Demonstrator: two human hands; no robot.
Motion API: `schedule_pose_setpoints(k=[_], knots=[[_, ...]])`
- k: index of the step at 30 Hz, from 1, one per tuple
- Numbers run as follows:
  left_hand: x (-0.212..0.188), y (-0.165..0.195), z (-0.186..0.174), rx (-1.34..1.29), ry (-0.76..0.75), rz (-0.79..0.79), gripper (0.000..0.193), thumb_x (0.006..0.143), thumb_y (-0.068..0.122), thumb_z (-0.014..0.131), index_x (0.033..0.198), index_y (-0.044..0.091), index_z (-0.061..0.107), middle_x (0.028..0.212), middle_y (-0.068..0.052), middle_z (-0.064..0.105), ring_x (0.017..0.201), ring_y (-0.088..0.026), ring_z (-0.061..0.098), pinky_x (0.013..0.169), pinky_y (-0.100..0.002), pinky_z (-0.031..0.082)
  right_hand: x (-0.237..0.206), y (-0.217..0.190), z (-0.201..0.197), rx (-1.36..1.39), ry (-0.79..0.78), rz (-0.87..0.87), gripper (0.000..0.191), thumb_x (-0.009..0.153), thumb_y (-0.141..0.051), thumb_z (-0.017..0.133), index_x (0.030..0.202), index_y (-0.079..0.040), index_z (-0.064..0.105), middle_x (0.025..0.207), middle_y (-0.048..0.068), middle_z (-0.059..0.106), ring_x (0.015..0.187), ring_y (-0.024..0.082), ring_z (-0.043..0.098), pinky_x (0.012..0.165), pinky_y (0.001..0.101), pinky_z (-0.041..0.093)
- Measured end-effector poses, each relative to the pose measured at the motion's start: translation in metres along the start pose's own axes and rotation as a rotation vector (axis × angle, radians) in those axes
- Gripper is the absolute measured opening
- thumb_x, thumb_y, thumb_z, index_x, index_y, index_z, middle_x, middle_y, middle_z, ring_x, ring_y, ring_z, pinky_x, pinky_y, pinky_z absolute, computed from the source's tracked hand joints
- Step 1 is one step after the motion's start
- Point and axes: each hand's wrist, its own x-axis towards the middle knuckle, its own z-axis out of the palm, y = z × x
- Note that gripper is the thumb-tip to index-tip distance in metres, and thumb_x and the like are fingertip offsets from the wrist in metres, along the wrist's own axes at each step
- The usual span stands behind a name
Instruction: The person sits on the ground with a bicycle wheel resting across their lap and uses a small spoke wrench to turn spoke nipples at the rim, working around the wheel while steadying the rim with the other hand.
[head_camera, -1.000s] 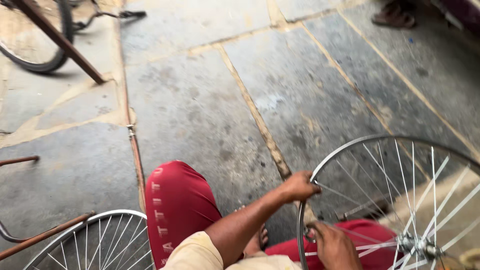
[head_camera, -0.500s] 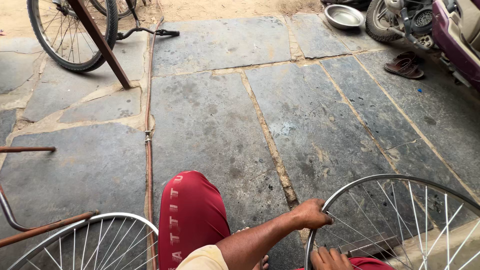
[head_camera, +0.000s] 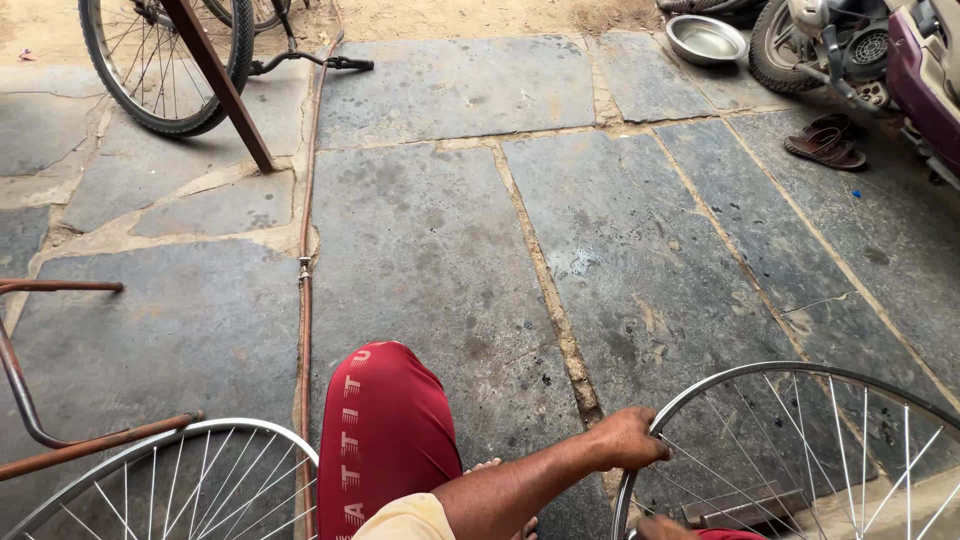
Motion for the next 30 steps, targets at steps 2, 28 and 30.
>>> schedule_pose_setpoints(k=[2, 28, 30], knots=[[0.001, -0.003, -0.002, -0.008, 0.005, 0.038, 0.045, 0.092, 0.030, 0.073, 0.122, -0.002, 0.063, 0.083, -0.016, 0.068, 0.078, -0.025, 0.069, 0.075, -0.047, 0.059, -0.001, -0.006, 0.009, -0.008, 0.022, 0.039, 0.037, 0.094, -0.036, 0.064, 0.125, -0.016, 0.062, 0.109, 0.008, 0.076, 0.101, 0.023, 0.078, 0.091, 0.0406, 0.060], [-0.004, -0.013, -0.001, -0.081, 0.072, 0.000, 0.038, 0.082, 0.027, 0.077, 0.108, 0.001, 0.067, 0.073, -0.012, 0.069, 0.065, -0.024, 0.069, 0.061, -0.042, 0.057, -0.116, -0.124, -0.035, -0.074, 0.756, -0.093, 0.015, 0.079, -0.010, 0.065, 0.093, -0.006, 0.061, 0.090, 0.009, 0.060, 0.088, 0.031, 0.060, 0.078, 0.0458, 0.048], [-0.007, -0.016, -0.003, -0.132, 0.103, 0.178, 0.033, 0.083, 0.019, 0.079, 0.109, 0.002, 0.068, 0.072, -0.005, 0.068, 0.065, -0.013, 0.062, 0.061, -0.034, 0.055, -0.117, -0.133, -0.046, -0.131, 0.817, -0.186, 0.004, 0.081, -0.008, 0.061, 0.083, -0.009, 0.057, 0.085, 0.008, 0.056, 0.084, 0.029, 0.058, 0.075, 0.0448, 0.048]])
